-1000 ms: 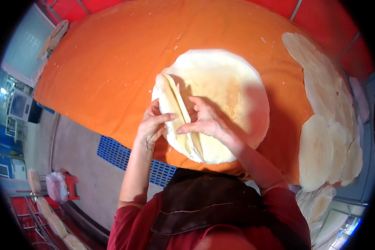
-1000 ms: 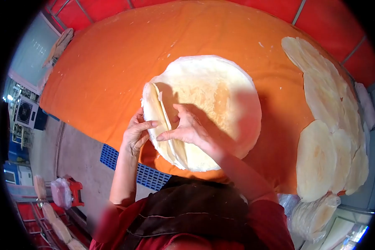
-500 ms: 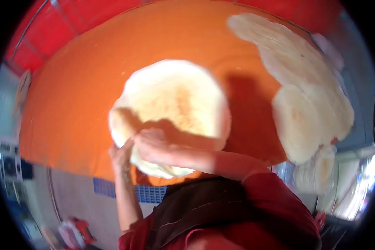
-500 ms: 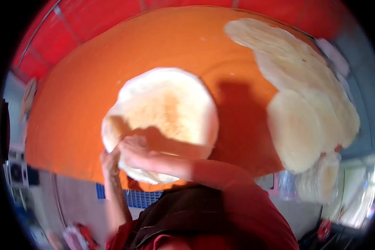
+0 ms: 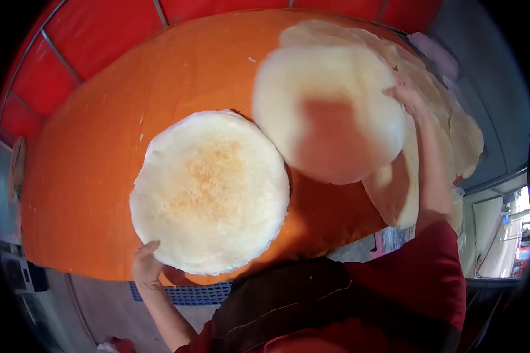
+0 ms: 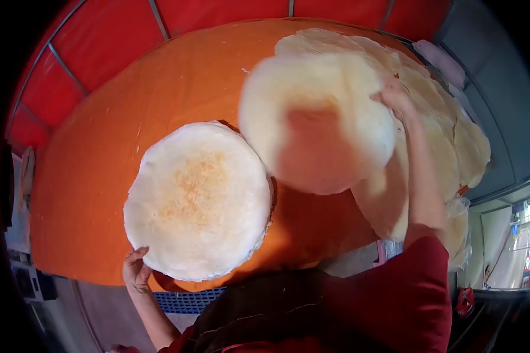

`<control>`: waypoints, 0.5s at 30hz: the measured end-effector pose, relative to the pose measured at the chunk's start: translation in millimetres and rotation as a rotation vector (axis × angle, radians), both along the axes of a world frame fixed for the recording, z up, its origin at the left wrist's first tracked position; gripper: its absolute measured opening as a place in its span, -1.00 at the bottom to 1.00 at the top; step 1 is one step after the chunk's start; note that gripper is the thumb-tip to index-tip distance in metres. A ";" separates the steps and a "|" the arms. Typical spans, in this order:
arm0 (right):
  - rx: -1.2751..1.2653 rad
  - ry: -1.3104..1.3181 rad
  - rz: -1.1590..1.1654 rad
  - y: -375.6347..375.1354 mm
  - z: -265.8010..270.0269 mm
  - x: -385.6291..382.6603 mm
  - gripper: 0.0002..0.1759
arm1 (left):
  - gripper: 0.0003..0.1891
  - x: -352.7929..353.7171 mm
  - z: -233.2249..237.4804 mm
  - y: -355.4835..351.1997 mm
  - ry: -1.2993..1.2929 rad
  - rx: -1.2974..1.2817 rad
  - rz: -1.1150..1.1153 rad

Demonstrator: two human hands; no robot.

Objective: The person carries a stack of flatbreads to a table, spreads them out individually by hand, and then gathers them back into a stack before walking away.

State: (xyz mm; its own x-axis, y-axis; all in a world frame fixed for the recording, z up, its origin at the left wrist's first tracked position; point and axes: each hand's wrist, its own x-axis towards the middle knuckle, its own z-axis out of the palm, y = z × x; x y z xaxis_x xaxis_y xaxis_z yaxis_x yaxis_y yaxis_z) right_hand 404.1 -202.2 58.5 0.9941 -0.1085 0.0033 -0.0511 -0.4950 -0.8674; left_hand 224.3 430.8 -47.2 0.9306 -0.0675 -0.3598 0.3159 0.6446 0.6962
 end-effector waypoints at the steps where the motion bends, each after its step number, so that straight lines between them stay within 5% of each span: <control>1: -0.202 0.006 -0.098 -30.1 -21.5 1.7 -0.58 | -0.57 -5.1 0.8 6.4 -0.103 -0.073 -0.077; 3: -0.715 0.022 -0.324 -8.6 -32.9 1.0 -0.47 | -0.55 -7.6 7.9 -2.1 -0.296 0.132 -0.079; 5: -0.576 -0.168 -0.171 67.0 -51.0 4.7 -0.35 | -0.50 -16.1 15.7 -23.5 -0.477 0.836 0.021; 7: -0.149 -0.178 0.180 178.2 -80.7 -3.0 -0.22 | -0.36 10.9 34.8 -38.9 0.042 0.286 0.013; 9: 0.193 0.055 0.526 295.2 -88.8 -38.9 -0.09 | -0.27 21.2 32.7 -58.5 -0.017 0.372 0.076; 11: 0.325 0.192 0.778 376.1 -70.7 -87.5 0.29 | -0.24 25.3 36.7 -66.9 0.038 0.509 0.097; 15: 0.019 0.023 0.744 422.6 -80.3 -101.7 0.33 | -0.26 24.4 23.4 -61.5 -0.018 0.429 0.152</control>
